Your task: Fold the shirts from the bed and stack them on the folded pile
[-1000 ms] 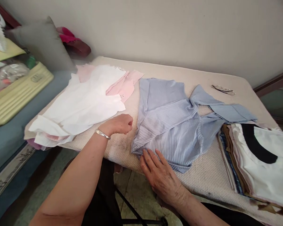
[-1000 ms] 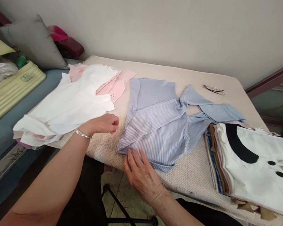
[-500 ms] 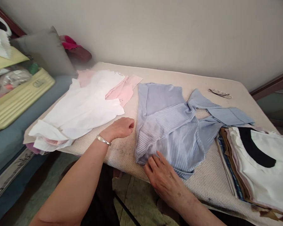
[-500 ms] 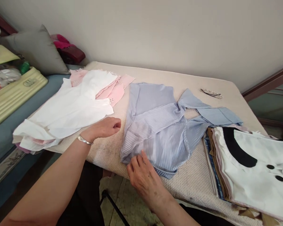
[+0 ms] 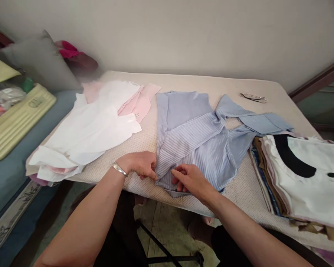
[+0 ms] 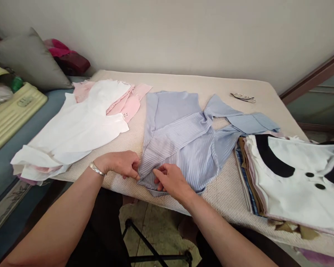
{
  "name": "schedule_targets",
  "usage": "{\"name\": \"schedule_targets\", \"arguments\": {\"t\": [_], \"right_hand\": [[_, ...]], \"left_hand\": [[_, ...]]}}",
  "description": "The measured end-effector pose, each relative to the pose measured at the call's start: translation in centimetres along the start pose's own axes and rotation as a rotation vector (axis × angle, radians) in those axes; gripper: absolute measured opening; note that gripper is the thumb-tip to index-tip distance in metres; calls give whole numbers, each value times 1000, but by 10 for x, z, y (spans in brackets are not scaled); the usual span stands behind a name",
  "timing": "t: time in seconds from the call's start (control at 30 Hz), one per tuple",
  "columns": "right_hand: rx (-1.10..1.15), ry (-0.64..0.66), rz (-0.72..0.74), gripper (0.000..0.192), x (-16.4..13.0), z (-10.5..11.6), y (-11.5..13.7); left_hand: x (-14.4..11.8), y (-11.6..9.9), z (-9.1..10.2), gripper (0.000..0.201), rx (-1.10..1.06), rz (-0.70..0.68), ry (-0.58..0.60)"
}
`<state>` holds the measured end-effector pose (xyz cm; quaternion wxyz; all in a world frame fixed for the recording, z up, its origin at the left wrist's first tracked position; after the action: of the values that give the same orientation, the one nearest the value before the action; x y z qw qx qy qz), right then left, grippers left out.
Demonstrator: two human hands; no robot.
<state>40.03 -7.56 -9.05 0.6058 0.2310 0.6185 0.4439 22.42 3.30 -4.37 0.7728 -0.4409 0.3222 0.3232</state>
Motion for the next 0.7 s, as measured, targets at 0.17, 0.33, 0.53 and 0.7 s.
{"name": "schedule_targets", "arguments": {"t": [0.17,0.33,0.53,0.7], "right_hand": [[205,21,-94,26,19,-15,8],[57,-37,-62,22,20,-15,9],[-512,-200,-32,20,12,-5,15],[-670,-227,-45,21,14,-2,14]], "left_hand": [[9,-11,-15,40,65,-11,50],[10,-14,-19,40,99,5,18],[5,-14,-13,51,104,-17,-28],[10,-14,-7,28,287,9,-413]]}}
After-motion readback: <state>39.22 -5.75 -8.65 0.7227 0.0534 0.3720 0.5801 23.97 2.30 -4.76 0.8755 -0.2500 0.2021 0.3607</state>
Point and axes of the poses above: each hand's wrist, its own x-axis towards the middle knuckle, its own z-axis out of the back of the hand, y = z × x, the point moved 3 cm from there along x, towards the middle knuckle, and after that the axes turned 6 degrees about y, right-handed, at the moved point
